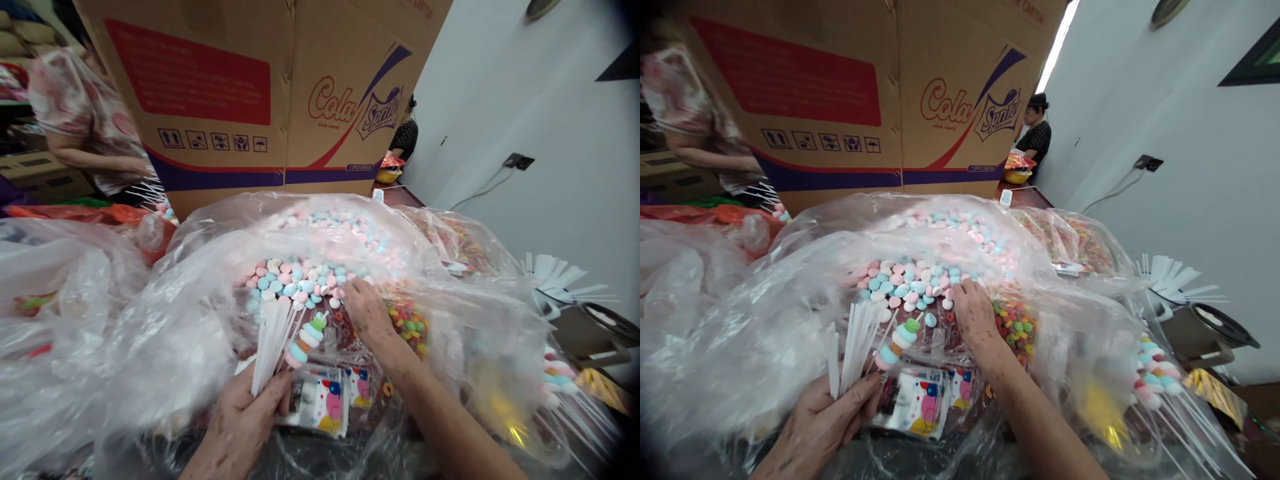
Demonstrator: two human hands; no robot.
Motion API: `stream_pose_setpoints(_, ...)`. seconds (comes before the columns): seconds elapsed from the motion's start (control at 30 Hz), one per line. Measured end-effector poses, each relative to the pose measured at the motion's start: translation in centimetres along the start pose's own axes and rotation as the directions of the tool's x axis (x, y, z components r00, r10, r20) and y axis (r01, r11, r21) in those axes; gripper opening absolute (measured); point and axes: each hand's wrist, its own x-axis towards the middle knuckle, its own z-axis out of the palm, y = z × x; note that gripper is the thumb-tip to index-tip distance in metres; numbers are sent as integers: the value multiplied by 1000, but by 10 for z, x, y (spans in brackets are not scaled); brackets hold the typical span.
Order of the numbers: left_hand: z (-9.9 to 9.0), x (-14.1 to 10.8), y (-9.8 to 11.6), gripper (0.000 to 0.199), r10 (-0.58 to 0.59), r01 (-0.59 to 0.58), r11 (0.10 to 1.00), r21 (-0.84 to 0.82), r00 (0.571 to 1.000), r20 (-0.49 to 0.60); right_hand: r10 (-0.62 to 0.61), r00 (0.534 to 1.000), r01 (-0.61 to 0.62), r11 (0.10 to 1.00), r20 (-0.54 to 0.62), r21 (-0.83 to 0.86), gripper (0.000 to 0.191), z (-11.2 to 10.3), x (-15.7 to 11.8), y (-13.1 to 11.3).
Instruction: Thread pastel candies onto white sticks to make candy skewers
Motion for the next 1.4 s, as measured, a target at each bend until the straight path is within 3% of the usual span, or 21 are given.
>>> stream_pose_setpoints(0.13,-8,1,-2,41,-36,36,999,-11,999,-1,-6,998,13,994,64,-108,21,3,1,-7)
stream_pose_setpoints(0.3,-9,1,0,43,-25,24,999,-31,999,-23,-97,982,97,995,159,6,26,-3,-2,-10)
stream_pose_setpoints(0.5,-10,-1,6,42,-63,64,997,-36,998,25,-236,966,219,963,105,154,32,3,-4,-4)
stream_pose_setpoints(0.57,-10,-1,7,42,-51,52,998,-40,998,35,-195,977,169,954,85,248,28,0,-2,-2)
stream_pose_setpoints(0.67,-12,-2,5,41,-42,43,998,-44,999,24,4,998,-28,933,66,358,20,-11,-2,-3)
stream_pose_setpoints(0.73,-12,-2,3,40,-55,55,997,-47,998,3,83,997,-74,908,-3,412,17,-17,-5,-5)
stream_pose_setpoints(0.83,-13,-2,-1,39,-77,77,995,-58,997,-4,68,969,51,884,-236,465,16,-22,-13,-6)
stream_pose_setpoints(0.93,-14,-1,-2,41,-92,92,995,-39,996,12,19,892,193,888,-452,418,20,-25,-22,-2)
stream_pose_setpoints(1.03,-15,0,2,42,-80,80,997,-17,997,7,-38,820,264,911,-571,318,26,-31,-31,-1)
stream_pose_setpoints(1.1,-14,0,5,41,-74,75,997,-7,997,20,-140,825,346,891,-548,294,29,-31,-35,-4)
stream_pose_setpoints(1.2,-11,0,7,41,-90,90,996,7,995,36,-275,884,418,828,-379,374,26,-18,-32,-12)
stream_pose_setpoints(1.3,-9,-1,6,41,-102,102,995,3,994,29,-156,967,226,890,-201,396,20,3,-19,-15)
stream_pose_setpoints(1.4,-10,-1,3,41,-95,95,995,1,994,52,-38,994,65,959,-100,277,21,15,-5,-12)
